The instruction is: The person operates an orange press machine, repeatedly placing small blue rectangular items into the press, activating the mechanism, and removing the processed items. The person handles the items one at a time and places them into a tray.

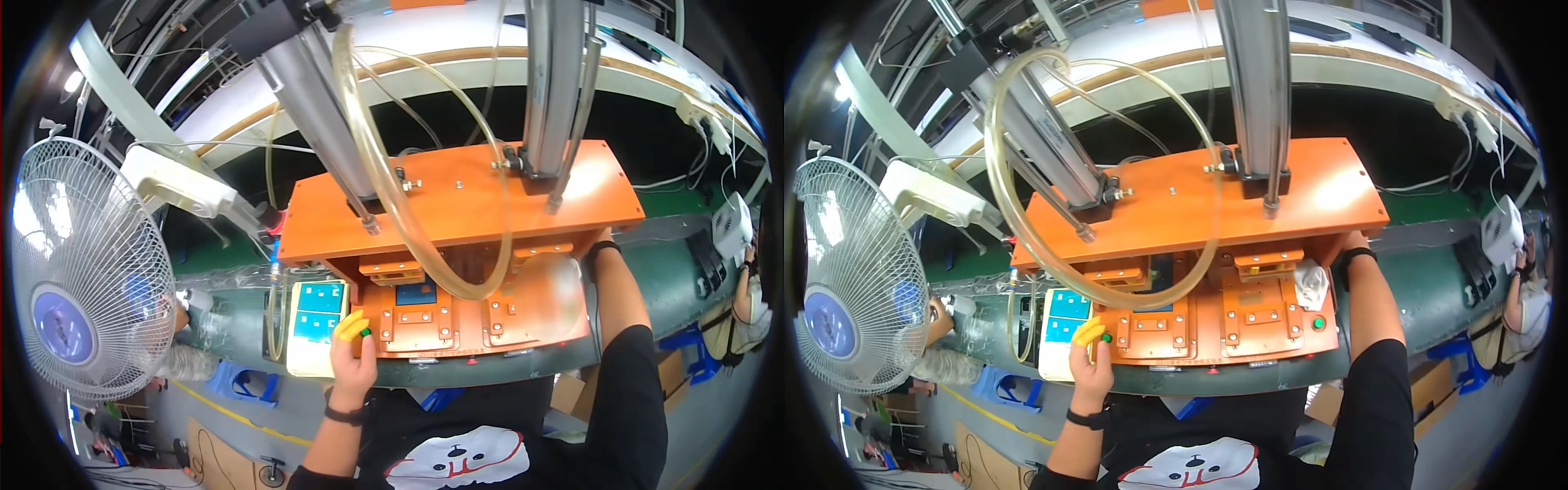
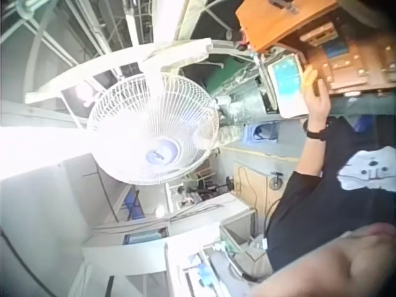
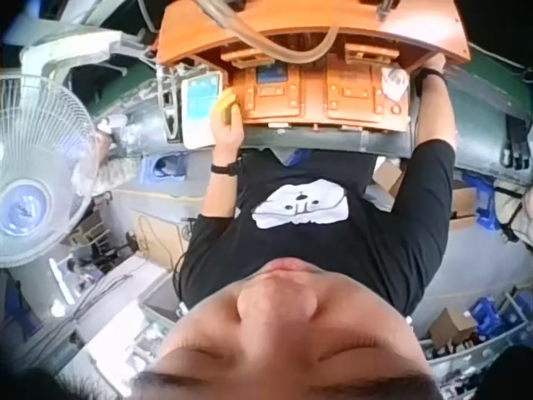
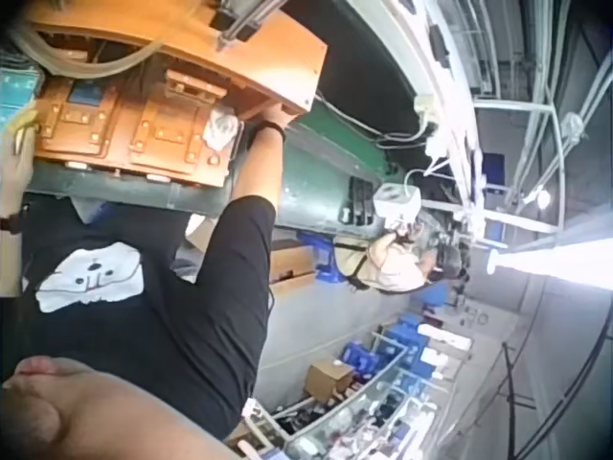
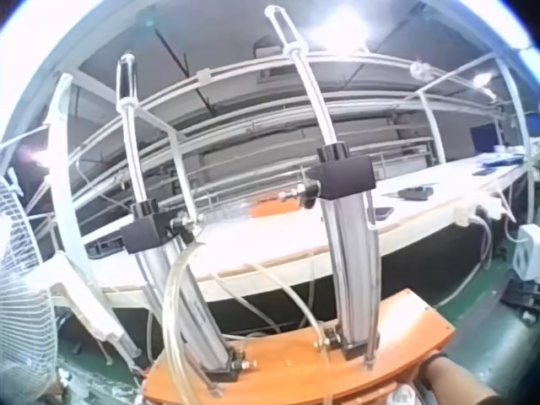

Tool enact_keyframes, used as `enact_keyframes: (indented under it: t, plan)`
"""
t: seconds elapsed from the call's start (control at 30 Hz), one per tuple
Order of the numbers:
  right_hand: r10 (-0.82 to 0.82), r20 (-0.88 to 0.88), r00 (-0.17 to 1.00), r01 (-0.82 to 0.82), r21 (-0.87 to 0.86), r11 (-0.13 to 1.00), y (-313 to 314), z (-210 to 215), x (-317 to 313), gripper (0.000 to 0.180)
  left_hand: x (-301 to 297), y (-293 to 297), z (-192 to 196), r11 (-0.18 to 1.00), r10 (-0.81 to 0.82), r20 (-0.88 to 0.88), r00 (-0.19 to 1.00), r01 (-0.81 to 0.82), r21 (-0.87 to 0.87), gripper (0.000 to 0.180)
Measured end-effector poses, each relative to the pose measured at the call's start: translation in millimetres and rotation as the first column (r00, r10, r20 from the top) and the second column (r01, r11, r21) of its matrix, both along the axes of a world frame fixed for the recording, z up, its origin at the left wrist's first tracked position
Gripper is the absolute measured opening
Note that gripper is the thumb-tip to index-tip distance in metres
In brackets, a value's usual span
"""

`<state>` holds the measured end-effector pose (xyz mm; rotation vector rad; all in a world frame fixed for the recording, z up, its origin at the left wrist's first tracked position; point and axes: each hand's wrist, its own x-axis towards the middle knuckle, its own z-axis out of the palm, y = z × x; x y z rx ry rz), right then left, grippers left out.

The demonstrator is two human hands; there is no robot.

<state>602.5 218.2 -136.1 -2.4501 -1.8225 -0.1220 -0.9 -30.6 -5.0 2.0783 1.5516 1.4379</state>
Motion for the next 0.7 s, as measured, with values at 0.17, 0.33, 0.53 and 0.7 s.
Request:
enact_keyframes:
  t: [0.17,0.33,0.53,0.7]
  plan:
    - [0.166,-0.237,0.957,-0.111,0.230,0.967,-8.5,2.9,11.8,0.038,-3.0,24.3,-18.8,0.980,0.048,0.306,0.951,0.014,-0.199,0.028]
    - [0.353,-0.289,0.890,-0.149,0.547,0.824,-71.6,48.3,35.5,0.034,5.2,33.0,-19.2,0.989,-0.032,0.279,0.960,0.071,-0.132,0.029]
    - [0.439,-0.797,0.414,0.225,0.557,0.800,-227.9,182.5,-46.5,0.024,-1.1,23.3,-27.0,0.986,-0.039,0.354,0.934,0.094,-0.138,0.032]
    - [0.373,-0.789,0.488,0.078,0.465,0.882,-384.7,282.2,-131.2,0.031,-0.2,23.1,-19.6,0.992,-0.092,0.238,0.967,0.109,-0.058,0.033]
